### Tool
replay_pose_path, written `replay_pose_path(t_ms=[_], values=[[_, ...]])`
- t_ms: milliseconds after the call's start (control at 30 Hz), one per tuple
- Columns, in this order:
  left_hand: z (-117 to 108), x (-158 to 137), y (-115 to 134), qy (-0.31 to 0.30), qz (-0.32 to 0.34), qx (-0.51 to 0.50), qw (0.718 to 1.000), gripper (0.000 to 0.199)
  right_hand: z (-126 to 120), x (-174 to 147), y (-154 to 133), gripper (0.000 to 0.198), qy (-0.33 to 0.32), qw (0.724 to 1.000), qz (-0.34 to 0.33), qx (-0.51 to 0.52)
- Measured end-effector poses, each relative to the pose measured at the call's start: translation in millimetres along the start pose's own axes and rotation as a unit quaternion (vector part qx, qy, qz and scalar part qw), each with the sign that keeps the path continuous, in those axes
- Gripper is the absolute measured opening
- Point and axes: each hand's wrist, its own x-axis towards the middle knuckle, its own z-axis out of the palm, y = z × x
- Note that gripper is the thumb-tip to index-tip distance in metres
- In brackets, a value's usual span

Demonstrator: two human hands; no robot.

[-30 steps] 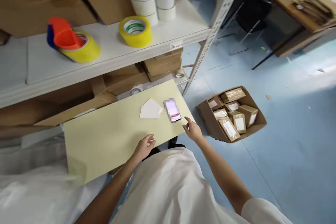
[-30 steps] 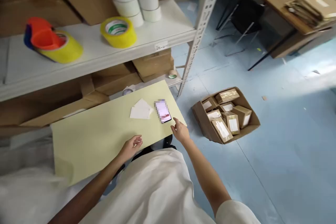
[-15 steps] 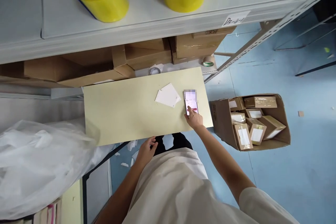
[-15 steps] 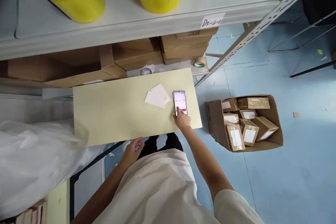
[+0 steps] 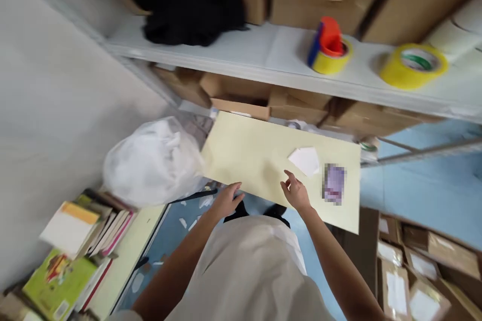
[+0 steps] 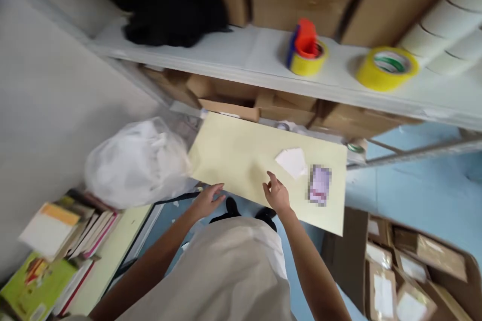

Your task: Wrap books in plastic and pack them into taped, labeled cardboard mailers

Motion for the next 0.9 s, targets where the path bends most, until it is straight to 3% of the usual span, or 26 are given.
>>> replay_pose_path(t_ms=[200, 333, 433, 600, 767, 900], values=[[-67, -54, -72, 0.033, -0.039, 0.006, 0.999, 0.050, 64, 31, -122, 0.043, -0.086, 0.982, -0.167, 0.010], [-84, -94, -114, 0.141, -0.054, -0.072, 0.986, 0.045, 93, 37, -190, 0.041, -0.124, 0.962, -0.244, -0.001], [-90, -119, -137, 0.219, -0.076, -0.122, 0.965, 0.040, 104, 42, -231, 0.038, -0.191, 0.938, -0.288, 0.002], [-84, -151, -158, 0.344, -0.154, -0.175, 0.909, 0.037, 128, 55, -284, 0.031, -0.336, 0.863, -0.377, 0.029], [-67, -191, -166, 0.397, -0.267, -0.179, 0.860, 0.035, 172, 52, -344, 0.028, -0.431, 0.773, -0.463, 0.048], [-67, -227, -181, 0.442, -0.340, -0.139, 0.818, 0.036, 205, 32, -396, 0.026, -0.480, 0.714, -0.509, 0.022]])
